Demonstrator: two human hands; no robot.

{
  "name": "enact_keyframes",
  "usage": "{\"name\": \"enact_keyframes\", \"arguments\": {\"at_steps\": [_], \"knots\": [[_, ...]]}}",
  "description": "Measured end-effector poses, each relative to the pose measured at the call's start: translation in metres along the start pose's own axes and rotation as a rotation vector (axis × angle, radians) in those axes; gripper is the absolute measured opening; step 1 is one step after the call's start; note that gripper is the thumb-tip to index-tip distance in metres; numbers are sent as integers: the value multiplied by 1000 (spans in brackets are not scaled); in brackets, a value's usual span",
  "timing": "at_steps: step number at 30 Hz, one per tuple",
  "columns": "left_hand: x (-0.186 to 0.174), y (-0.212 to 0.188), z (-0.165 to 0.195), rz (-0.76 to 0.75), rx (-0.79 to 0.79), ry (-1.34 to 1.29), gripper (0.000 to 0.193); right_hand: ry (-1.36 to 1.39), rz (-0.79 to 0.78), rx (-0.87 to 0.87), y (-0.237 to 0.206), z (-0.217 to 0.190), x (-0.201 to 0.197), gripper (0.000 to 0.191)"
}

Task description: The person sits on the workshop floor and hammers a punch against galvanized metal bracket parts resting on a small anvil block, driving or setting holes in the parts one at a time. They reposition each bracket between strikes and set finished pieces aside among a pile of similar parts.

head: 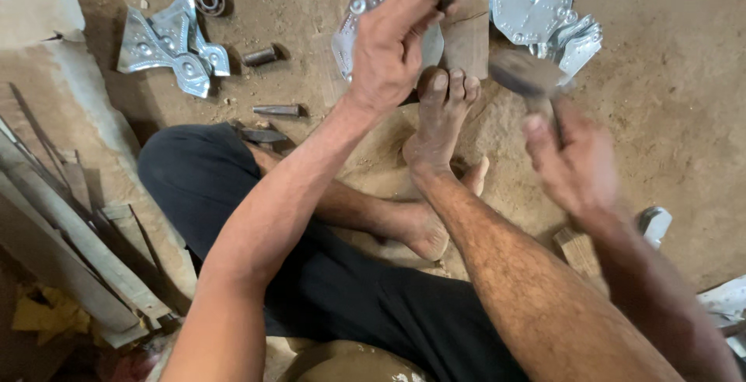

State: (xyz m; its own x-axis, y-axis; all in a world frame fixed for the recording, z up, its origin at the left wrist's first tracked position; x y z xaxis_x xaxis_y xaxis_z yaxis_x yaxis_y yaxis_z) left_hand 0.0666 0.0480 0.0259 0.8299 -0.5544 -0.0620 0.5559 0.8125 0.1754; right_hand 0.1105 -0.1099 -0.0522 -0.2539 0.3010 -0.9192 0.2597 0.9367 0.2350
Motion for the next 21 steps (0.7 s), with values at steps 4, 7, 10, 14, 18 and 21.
{"name": "enact_keyframes", "arguments": {"at_steps": [4,7,10,14,18,21], "knots": [[3,-1,-1,7,15,36,34,14,13,18,1,6,2,81],[5,-1,-5,-12,-11,34,42,-61,-12,39,2,7,4,78],[5,0,-6,-10,-10,81,42,-23,-26,41,5,2,2,84],[4,0,-1,-16,26,31,41,39,15,33,10,-4,-10,91],[3,0,3,-23,30,20,39,43,17,44,10,-4,-10,89],[4,2,4,-45,19,42,42,11,14,53,8,-1,-7,87]]}}
Point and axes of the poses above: each hand's wrist, its own y-axis towards the middle knuckle, its own x-axis out of the palm, z = x × y, the point moved 10 cm from there along y, towards the middle knuckle, and after that the axes turned 10 degrees about -x, right-handed, at the moved point
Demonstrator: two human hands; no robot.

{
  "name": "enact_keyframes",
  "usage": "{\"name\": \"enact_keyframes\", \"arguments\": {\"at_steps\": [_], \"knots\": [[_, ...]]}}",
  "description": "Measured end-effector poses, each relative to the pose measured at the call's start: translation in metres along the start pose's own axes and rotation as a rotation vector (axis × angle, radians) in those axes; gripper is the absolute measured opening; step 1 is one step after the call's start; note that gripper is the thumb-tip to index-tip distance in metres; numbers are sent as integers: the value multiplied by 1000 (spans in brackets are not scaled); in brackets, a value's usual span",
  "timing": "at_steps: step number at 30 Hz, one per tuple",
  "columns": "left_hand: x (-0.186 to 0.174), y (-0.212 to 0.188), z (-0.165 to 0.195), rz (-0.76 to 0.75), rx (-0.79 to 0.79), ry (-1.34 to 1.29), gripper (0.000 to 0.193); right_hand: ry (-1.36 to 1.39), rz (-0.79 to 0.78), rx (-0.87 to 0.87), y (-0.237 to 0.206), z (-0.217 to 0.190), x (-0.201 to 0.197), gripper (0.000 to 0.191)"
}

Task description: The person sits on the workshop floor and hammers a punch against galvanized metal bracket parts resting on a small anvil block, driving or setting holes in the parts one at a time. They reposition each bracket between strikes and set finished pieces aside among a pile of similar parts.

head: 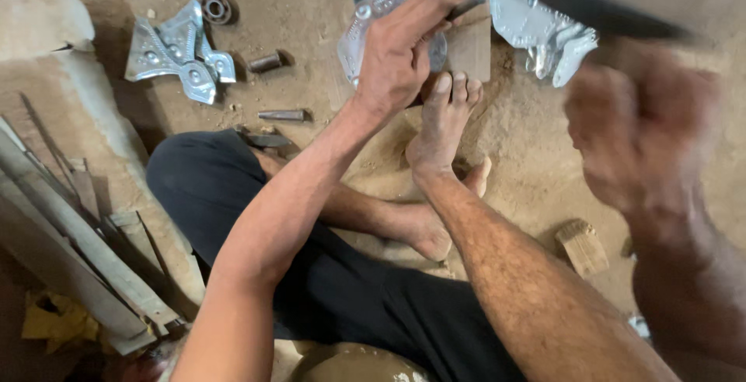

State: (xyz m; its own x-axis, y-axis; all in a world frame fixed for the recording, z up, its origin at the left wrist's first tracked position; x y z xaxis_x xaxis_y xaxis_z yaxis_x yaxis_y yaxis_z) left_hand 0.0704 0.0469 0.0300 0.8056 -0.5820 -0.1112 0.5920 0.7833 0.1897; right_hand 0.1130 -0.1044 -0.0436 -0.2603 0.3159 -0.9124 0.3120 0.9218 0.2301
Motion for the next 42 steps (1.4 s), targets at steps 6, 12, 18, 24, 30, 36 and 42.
{"name": "enact_keyframes", "arguments": {"at_steps": [6,12,18,24,30,36,42], "knots": [[1,0,4,-14,20,14,41,18,9,-3,0,2,0,83],[4,-2,-3,-37,-28,6,43,-9,4,-7,2,-1,0,77],[5,-1,-3,-36,-6,-5,43,-3,-11,5,1,2,2,72],[6,-1,-2,-78,-26,1,47,3,53,-32,9,-6,-8,70],[6,-1,2,-70,25,20,46,-29,17,17,-16,19,9,71],[8,-2,-6,-89,6,29,46,-13,43,-30,18,-12,-12,75],[10,-7,-5,-89,22,-18,50,460,-244,-83,118,-23,-159,11]]}}
Point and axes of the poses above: each hand's wrist, its own y-axis towards the middle knuckle, its own x-axis out of the palm, z = x × y, the point moved 10 cm from there along y, towards the middle knuckle, and after that the axes turned 10 degrees about -x, right-handed, at the moved point
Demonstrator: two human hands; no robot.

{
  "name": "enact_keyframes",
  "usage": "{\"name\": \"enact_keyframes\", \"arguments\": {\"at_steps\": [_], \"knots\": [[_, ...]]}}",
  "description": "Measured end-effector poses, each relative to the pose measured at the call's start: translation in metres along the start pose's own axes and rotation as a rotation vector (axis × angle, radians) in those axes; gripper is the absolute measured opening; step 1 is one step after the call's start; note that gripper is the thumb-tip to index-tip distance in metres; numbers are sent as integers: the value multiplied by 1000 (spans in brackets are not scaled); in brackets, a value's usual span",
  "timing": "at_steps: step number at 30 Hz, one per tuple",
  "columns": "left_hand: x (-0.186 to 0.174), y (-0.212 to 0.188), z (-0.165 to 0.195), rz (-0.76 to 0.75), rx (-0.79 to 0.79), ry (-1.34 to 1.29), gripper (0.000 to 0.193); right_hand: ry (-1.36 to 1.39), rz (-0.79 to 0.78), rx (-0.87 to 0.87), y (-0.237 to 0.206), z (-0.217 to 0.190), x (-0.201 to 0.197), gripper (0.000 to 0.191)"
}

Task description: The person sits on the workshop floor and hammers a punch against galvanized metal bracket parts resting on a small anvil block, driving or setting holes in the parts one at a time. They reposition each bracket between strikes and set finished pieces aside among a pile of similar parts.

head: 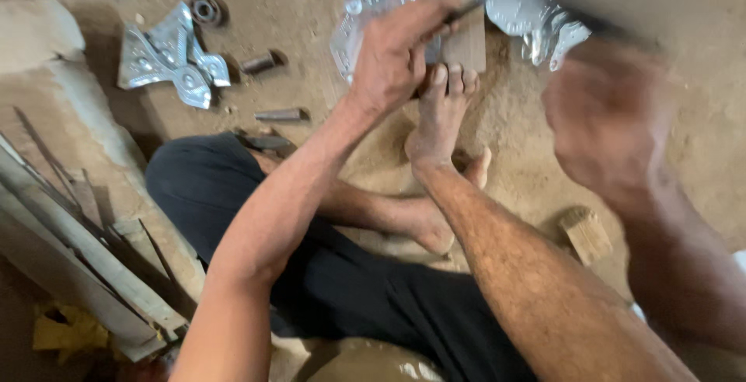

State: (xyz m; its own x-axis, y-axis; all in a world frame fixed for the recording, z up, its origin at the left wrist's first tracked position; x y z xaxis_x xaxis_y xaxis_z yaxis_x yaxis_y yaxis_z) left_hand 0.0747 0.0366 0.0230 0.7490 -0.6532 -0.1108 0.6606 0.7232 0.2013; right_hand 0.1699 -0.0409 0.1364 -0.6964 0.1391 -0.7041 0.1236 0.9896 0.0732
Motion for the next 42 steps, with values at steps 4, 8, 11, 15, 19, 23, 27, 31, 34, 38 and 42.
{"name": "enact_keyframes", "arguments": {"at_steps": [4,8,11,15,19,23,27,31,34,38,42], "knots": [[-7,11,-21,23,-172,-215,34,146,25,1,-33,18,-39,38],[-7,18,-43,-59,-362,-622,25,308,121,-40,-60,35,-29,40],[-12,16,-16,-58,-119,-237,29,298,54,-3,-63,34,-26,43],[-13,11,-1,-35,-15,-73,34,318,94,39,-62,37,-43,42],[-14,11,4,-14,10,-34,33,858,359,515,-75,93,-29,37],[-11,13,-1,-36,-39,-22,32,68,-64,72,-43,39,-36,49],[-8,13,-4,-117,-65,-157,32,294,79,51,-40,11,-57,45],[-7,12,-4,-138,-59,-63,31,13,-108,239,-45,35,-26,51],[-6,13,-2,-120,-18,2,37,-79,-140,259,-47,46,-18,52],[-7,13,-7,-97,-20,-82,30,302,175,-6,-38,9,-45,40],[-8,10,-5,-75,-6,4,31,-464,-277,343,-37,38,-19,48]]}}
Point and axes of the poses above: each hand's wrist, its own y-axis towards the middle knuckle, its own x-axis out of the palm, z = x × y, the point moved 10 cm from there along y, towards the middle knuckle, and after that the axes turned 10 degrees about -x, right-handed, at the moved point
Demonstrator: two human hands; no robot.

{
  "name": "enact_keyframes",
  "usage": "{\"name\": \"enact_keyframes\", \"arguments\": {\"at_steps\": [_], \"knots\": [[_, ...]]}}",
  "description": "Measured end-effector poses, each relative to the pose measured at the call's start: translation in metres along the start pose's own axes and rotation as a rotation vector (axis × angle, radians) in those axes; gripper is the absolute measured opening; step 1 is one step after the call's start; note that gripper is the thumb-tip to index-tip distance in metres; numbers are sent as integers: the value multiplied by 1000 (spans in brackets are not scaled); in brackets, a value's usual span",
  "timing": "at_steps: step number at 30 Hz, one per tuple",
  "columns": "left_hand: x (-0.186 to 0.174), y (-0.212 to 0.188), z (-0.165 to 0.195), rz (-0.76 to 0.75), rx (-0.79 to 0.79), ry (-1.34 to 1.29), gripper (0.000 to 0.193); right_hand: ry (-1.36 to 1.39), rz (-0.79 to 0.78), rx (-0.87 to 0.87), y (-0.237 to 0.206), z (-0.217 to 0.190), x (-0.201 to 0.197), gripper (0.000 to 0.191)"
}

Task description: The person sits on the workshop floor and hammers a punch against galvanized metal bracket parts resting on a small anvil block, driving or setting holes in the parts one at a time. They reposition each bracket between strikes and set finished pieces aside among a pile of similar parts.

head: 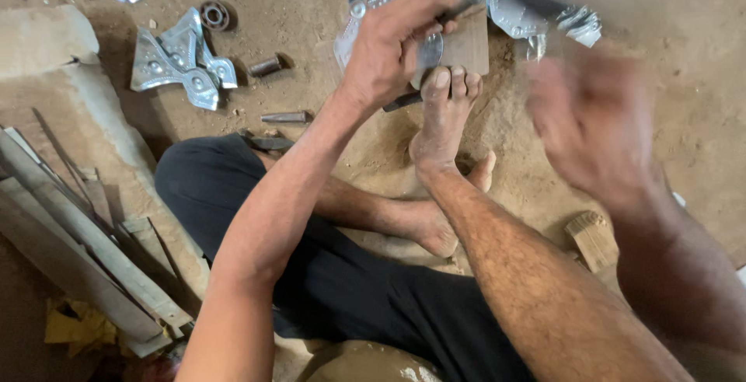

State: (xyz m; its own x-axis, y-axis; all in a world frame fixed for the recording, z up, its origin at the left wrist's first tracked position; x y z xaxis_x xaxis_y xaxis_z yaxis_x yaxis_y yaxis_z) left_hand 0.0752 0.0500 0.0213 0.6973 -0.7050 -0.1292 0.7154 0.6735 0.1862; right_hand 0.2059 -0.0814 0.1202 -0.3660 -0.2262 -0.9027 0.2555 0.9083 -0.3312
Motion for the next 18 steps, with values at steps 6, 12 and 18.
{"name": "enact_keyframes", "arguments": {"at_steps": [6,12,18], "knots": [[-13,24,-14,34,-212,-315,14,1136,454,-99,-45,5,2,31],[-21,21,-2,-63,-74,608,54,1100,252,-75,-85,4,54,43],[-38,-8,-7,150,-368,658,61,1139,301,-42,-77,4,45,44]]}}
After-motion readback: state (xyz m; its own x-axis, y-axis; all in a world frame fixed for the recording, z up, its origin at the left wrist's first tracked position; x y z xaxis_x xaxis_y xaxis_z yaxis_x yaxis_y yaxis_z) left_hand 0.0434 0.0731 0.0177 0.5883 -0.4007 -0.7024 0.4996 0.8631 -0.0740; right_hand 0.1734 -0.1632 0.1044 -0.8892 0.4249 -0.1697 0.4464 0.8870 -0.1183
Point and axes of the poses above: each hand's wrist, its own y-axis towards the middle knuckle, its own x-axis out of the palm, z = x × y, the point moved 10 cm from there along y, towards the middle knuckle, and after that the axes turned 10 degrees about -x, right-handed, at the moved point
